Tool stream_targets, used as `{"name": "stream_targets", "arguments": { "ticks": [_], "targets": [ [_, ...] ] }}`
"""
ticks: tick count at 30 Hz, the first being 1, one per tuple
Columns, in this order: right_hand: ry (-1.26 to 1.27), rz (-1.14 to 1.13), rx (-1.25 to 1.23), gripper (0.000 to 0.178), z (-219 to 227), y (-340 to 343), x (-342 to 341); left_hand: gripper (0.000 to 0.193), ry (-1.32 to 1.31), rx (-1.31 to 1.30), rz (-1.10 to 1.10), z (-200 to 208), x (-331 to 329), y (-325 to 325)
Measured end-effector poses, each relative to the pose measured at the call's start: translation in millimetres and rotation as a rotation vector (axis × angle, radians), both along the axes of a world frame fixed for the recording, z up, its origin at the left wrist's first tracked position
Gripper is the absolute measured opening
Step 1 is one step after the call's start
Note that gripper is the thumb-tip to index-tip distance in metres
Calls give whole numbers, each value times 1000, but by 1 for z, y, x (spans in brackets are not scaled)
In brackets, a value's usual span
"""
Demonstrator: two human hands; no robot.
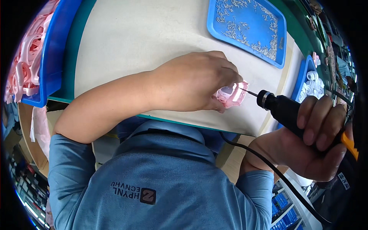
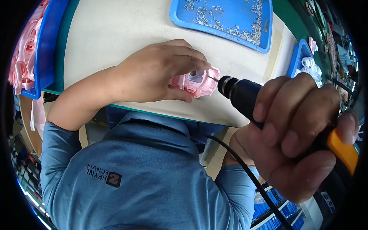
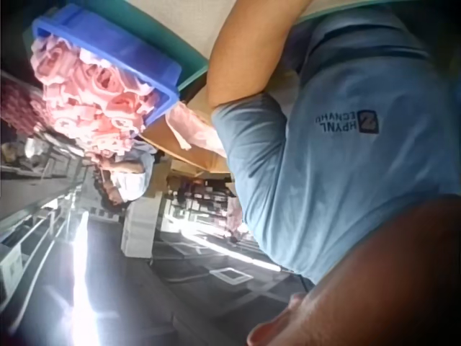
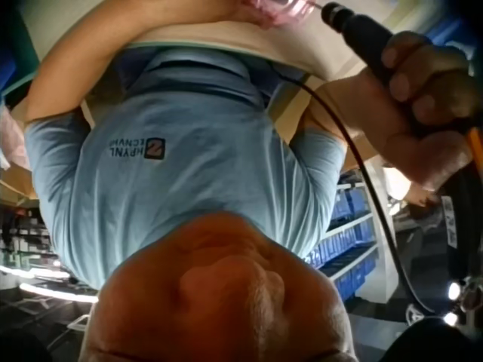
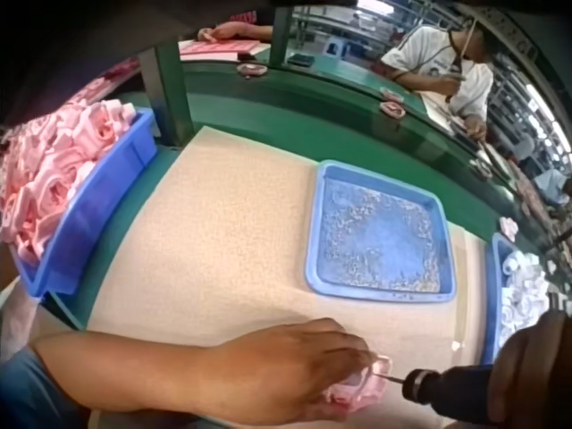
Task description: Assembling a small pink electronic toy camera using an electric screwdriver at a manual workstation.
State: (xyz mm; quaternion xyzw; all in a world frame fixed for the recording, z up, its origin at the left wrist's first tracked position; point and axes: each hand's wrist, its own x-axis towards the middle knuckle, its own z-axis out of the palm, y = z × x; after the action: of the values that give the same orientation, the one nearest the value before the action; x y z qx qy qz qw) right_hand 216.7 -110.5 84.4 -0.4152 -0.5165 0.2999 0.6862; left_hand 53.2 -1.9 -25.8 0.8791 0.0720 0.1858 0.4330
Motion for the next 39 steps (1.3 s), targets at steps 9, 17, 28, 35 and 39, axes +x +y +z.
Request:
{"name": "stream_targets", "arguments": {
  "ticks": [9, 17, 28, 35, 39],
  "targets": [
    [-65, 57, -24, 26, -10, 5, 1, 54, -54, -17, 15, -1, -3, -1],
    [-152, 46, -39, 21, -16, 6, -1, 54, -18, -23, 19, -1, -3, 0],
    [-168, 153, -29, 18, -15, 10, -1, 52, -44, -43, -41, 3, -1, 5],
    [197, 198, 89, 14, 20, 76, 80, 53, 11, -52, -25, 0, -5, 0],
    [166, 251, 97, 17, -11, 159, 92, 54, -8, -17, -51, -1, -4, 5]
  ]
}}
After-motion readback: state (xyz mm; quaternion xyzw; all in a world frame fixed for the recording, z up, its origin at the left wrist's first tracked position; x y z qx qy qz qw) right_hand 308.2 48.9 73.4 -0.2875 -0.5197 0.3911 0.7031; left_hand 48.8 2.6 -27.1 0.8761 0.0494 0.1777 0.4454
